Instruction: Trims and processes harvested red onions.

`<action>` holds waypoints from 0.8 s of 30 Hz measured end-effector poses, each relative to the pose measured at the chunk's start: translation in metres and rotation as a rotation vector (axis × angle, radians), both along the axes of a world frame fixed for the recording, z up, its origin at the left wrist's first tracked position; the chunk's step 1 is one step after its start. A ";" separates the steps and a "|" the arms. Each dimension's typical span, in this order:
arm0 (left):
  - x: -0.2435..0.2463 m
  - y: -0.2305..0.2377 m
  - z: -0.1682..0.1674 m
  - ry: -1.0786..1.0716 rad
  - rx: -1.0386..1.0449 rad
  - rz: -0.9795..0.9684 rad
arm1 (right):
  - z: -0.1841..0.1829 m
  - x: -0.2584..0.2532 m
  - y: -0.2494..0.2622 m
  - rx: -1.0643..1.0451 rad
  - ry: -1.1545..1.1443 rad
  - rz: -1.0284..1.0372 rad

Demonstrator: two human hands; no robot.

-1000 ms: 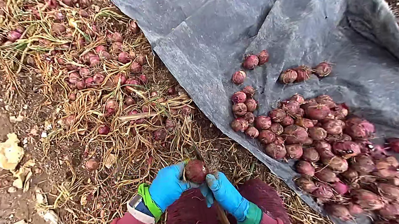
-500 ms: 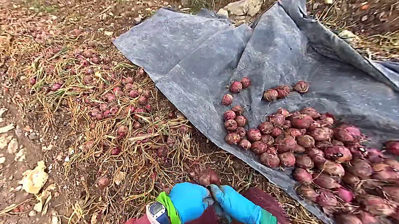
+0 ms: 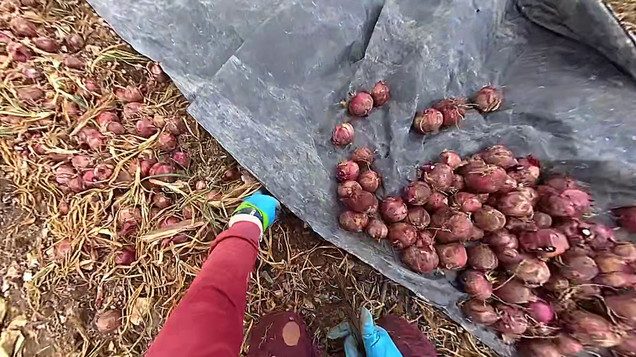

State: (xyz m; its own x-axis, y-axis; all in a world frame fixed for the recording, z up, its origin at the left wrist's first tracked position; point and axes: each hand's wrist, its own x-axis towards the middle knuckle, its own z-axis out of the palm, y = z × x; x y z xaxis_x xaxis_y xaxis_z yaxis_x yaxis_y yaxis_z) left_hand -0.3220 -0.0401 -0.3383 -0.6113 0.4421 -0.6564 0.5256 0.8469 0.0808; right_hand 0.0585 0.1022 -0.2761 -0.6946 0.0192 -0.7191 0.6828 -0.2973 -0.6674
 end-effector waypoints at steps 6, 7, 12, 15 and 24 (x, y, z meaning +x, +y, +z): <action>-0.018 -0.021 0.012 -0.080 -0.159 -0.277 | -0.016 -0.017 0.005 -0.050 -0.067 -0.017; -0.011 -0.031 0.013 -0.073 -0.167 -0.316 | -0.019 -0.021 0.007 -0.052 -0.067 -0.022; 0.045 -0.071 0.021 -0.087 -0.201 -0.201 | -0.022 -0.026 0.007 -0.036 -0.064 -0.042; 0.077 -0.094 0.032 -0.093 -0.025 -0.006 | -0.014 -0.018 0.004 -0.030 -0.008 -0.055; 0.231 -0.099 0.169 -0.179 0.806 0.641 | 0.043 -0.018 -0.045 -0.028 0.288 0.218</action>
State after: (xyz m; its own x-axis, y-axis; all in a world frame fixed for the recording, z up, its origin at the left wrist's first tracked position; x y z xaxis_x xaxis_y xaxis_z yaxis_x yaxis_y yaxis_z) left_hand -0.0914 -0.1390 -0.1690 -0.8091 0.4159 -0.4151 -0.0788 0.6232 0.7781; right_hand 0.0402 0.0575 -0.2328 -0.8547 -0.1685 -0.4911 0.5168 -0.1864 -0.8355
